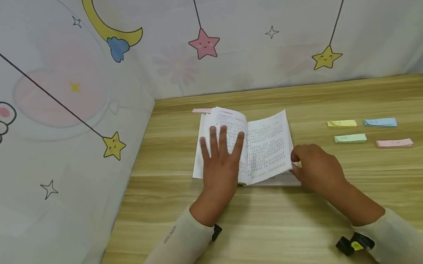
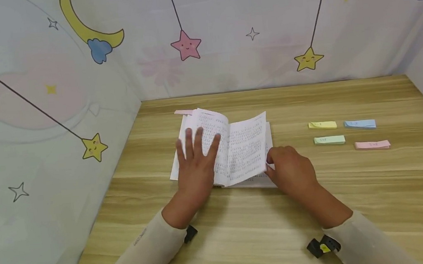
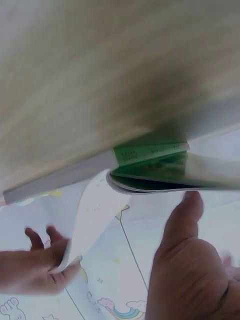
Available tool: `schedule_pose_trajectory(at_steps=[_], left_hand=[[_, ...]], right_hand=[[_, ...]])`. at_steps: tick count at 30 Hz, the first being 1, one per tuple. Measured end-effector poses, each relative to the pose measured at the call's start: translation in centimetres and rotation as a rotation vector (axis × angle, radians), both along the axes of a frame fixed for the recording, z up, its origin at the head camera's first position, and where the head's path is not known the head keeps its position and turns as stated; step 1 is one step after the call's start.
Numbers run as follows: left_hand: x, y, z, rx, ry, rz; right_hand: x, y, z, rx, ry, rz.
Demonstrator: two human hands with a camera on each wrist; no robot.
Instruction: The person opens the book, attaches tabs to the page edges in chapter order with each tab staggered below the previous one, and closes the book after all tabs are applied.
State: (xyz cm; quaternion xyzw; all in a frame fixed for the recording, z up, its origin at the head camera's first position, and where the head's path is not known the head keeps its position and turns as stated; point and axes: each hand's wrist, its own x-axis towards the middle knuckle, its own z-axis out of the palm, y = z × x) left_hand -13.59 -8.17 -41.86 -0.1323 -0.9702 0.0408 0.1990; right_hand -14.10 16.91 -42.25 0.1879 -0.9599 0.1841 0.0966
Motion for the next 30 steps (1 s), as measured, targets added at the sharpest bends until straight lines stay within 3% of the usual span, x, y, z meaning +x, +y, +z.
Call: schedule_pose_trajectory(at_steps=[2, 4, 8, 10, 12, 16, 18, 20, 24, 27, 30], left_hand=[[0.2, 0.0, 0.4, 0.017, -0.072, -0.083], [0.3, 0.2, 0.7, 0.072, -0.148, -0.137], [0.5, 0.7, 1.1, 0.186, -0.258, -0.089], [0.5, 0.8, 1.0, 0.199, -0.241, -0.037], [0.4, 0.8, 0.9, 0.172, -0.188, 0.028], [0.2, 0.4, 0.4, 0.061, -0.078, 0.163], [0.2, 0.1, 0.1, -0.009, -0.061, 0.176], [0.2, 0.0, 0.1, -0.048, -0.082, 0.109], [0.3, 0.1, 0.3, -0.072, -0.209, -0.166], [0.5, 0.5, 0.1, -0.052, -0.299, -0.27], [0.5, 0.9, -0.3, -0.038, -0.314, -0.245]], right_hand=[[-0.2, -0.4, -0.3, 0.004, -0.031, 0.03], [-0.5, -1.0, -0.9, 0.01, -0.02, 0.133], [-0.5, -2.5, -1.8, 0.01, -0.058, 0.394], [-0.4, -3.1, -2.1, 0.02, -0.092, 0.473], [-0.2, -3.3, -2.2, 0.038, -0.12, 0.482], [-0.3, -2.5, -1.9, 0.115, -0.142, 0.406], [-0.5, -1.7, -1.6, 0.16, -0.14, 0.375], [-0.9, -0.9, -1.1, 0.178, -0.148, 0.361], [-1.3, -0.2, -0.2, 0.145, -0.175, 0.353], [-1.4, -0.4, -0.2, 0.079, 0.019, 0.383], [-1.2, -1.0, -0.3, -0.032, 0.363, 0.41]])
